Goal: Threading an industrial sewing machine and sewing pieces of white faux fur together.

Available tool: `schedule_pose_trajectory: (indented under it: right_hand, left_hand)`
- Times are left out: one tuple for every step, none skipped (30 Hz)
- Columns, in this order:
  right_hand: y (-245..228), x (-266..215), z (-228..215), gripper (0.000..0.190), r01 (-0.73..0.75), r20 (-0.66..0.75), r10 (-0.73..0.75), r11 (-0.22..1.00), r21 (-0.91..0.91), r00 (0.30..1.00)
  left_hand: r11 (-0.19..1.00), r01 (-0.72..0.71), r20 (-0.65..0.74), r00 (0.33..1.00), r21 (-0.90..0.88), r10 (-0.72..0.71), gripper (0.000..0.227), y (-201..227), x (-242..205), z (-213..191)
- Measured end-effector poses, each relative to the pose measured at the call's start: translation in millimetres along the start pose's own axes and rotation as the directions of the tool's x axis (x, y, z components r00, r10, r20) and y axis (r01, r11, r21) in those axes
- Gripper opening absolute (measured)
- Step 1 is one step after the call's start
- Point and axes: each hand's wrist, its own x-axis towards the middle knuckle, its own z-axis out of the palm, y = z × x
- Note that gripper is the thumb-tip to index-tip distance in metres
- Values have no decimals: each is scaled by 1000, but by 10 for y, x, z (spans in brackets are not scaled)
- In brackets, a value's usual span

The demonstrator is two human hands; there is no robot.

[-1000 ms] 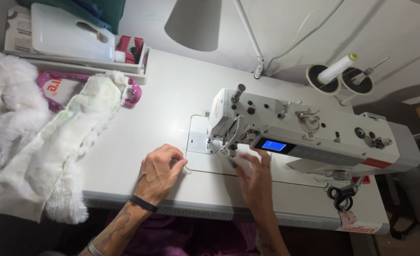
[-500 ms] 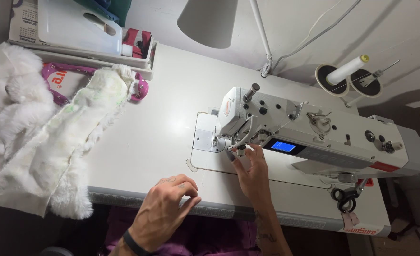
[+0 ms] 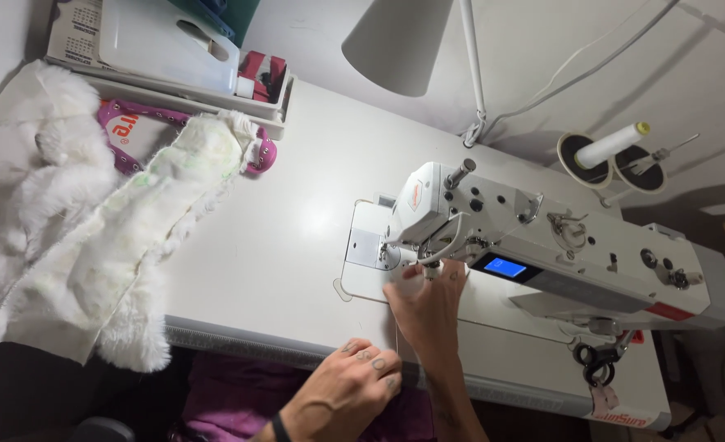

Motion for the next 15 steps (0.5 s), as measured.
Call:
schedule_pose_trajectory:
  right_hand:
    - [-18,-31,-34,20,-56,20,56,998,24,998]
    - [11,-50,-39,20,-51,21,50,998,24,999]
    - [46,-124,-61,18,-95,49,96,995,-16,994]
    - [87,-197,-84,16,-139,75,143,989,-57,987]
    - [57,-233,-152,16,-146,75,150,987,-62,986]
    - [27,-268,-224,13,-184,99,188,982,-48,977]
    - [-5,-286,-294,11,-219,121,222,975,-34,968]
    - [13,-330,-325,11,-223,118,226,974,-38,967]
    - [25,-371,-348,8,-262,152,259,965,-1,954]
    - [36,-411,-372,5,-301,186,289,953,34,939]
    - [21,-425,-407,5,-303,185,292,952,34,938]
    - [8,-438,-442,6,-375,215,348,921,103,913]
    - [-5,-468,-480,7,-447,252,400,879,168,881]
    - [-5,-487,-497,7,-452,253,405,876,167,878]
    - [-3,-501,-519,8,-425,248,377,887,182,892]
  left_hand:
    - [998,-3,60,998,-71,7,11,-37,-48,2]
    - [998,0,55,998,-69,4,11,-80,-4,-134]
    - [996,45,-40,998,-81,-48,10,-102,21,-264]
    - [991,90,-133,986,-96,-103,13,-126,51,-387]
    - [991,88,-129,987,-103,-101,13,-241,39,-322]
    - [976,202,-140,967,-79,-211,8,-352,29,-257]
    - [948,313,-157,935,-53,-318,13,-469,30,-195]
    - [949,310,-154,937,-57,-315,13,-531,82,-156]
    - [946,323,-159,932,-38,-325,16,-597,132,-124]
    - [941,336,-163,928,-19,-335,21,-662,182,-91]
    - [942,335,-161,929,-20,-333,21,-676,240,-58]
    - [933,358,-169,918,-32,-358,24,-691,299,-23]
    - [923,382,-174,907,-45,-384,28,-694,347,19]
    - [923,382,-169,908,-47,-384,28,-668,376,11]
    - [911,412,-186,894,-19,-408,24,-648,421,5]
